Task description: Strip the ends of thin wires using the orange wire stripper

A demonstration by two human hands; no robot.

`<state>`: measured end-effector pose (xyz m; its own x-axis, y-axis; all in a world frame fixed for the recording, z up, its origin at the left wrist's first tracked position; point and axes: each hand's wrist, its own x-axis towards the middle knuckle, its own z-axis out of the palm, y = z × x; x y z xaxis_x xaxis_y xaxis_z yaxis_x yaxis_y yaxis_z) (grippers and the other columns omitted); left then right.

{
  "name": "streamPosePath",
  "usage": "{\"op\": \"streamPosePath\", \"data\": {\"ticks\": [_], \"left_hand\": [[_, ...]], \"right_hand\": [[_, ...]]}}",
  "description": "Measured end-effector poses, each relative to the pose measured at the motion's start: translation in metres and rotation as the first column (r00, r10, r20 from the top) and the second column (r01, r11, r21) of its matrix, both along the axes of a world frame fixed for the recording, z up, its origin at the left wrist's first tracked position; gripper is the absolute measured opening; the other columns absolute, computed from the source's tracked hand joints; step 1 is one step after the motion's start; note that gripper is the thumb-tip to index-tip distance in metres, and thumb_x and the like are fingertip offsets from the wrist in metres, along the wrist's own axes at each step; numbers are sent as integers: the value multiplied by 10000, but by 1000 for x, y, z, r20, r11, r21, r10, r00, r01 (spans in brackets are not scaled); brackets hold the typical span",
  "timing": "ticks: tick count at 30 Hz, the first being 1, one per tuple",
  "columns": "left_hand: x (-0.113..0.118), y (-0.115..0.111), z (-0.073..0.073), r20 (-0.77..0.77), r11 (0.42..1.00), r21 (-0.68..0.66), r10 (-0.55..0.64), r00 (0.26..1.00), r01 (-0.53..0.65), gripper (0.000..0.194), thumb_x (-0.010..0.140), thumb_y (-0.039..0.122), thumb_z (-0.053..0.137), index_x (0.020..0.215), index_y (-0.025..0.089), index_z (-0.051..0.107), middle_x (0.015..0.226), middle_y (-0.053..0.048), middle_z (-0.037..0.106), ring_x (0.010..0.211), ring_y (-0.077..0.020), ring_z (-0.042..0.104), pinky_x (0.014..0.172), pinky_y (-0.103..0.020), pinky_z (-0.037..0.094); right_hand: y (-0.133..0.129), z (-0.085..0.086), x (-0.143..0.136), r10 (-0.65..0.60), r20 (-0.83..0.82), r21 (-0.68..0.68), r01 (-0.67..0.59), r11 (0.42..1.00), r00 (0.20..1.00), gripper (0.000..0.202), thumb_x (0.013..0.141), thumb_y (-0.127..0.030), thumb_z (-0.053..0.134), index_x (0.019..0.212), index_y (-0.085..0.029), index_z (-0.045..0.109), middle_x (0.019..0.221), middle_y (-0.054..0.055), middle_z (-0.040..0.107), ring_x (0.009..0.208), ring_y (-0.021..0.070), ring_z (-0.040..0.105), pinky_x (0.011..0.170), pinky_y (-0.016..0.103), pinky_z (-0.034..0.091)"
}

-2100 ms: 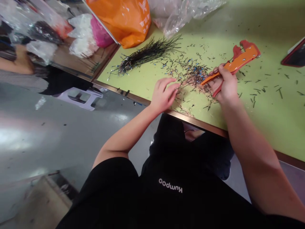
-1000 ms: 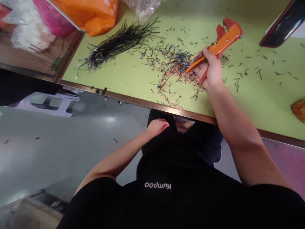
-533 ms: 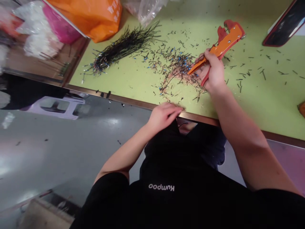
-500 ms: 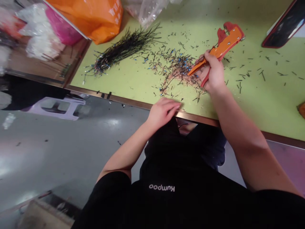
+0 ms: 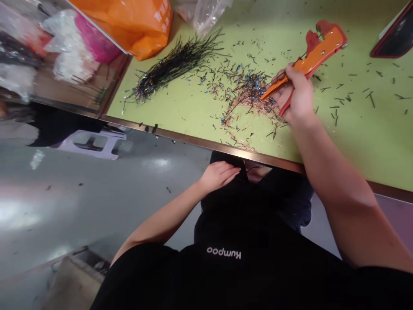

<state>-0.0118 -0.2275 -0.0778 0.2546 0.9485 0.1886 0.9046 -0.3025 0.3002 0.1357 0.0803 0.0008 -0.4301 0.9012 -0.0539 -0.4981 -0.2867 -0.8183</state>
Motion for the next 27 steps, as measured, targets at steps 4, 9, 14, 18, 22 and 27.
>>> {"op": "streamPosePath", "data": {"ticks": [4,9,14,18,22,27], "left_hand": [[-12,-1,-42,-248,856,-414,221,943,-309,365,1106,375,556,1336,176,758,1323,-151,764,1192,-278,696,1057,-392,549],[-11,11,-67,-274,822,-494,161,948,-283,328,1080,364,606,1294,187,781,1279,-123,768,1158,-269,686,1013,-356,533],[-1,25,-71,-307,811,-506,150,940,-295,299,1082,262,551,1132,137,818,1204,-164,763,1132,-295,694,925,-370,539],[5,35,-65,-292,827,-496,127,948,-263,263,1035,152,561,997,120,820,1113,-172,772,1029,-269,724,866,-356,543],[15,29,-52,-222,861,-474,87,971,-186,262,1047,197,575,955,164,817,1059,-126,788,980,-242,744,850,-338,558],[33,16,-19,-65,905,-421,37,997,-61,251,1095,300,577,1085,259,824,1109,-35,821,1028,-177,771,889,-275,591]], "right_hand": [[2,-5,-1,31,-4,8,-31,999,1000,401,673,-509,906,825,-400,551,869,-38,714,1185,300,635,894,536,568],[6,-9,-1,13,-42,7,-12,1000,999,407,657,-472,909,818,-396,543,844,-36,708,1112,286,630,912,528,553],[3,-10,-3,-11,-74,30,14,999,997,409,681,-464,919,781,-381,532,810,-40,678,1023,288,659,866,536,567],[0,-9,-3,-15,-75,57,19,998,997,316,733,-430,881,802,-358,581,809,-46,659,863,235,648,870,506,588],[2,-10,-1,-31,-47,65,34,997,998,311,736,-453,863,819,-346,584,808,-33,663,904,244,652,886,493,596],[2,-11,0,-19,-46,64,22,998,999,285,751,-444,872,816,-351,611,819,-36,669,891,246,665,858,497,625]]}}
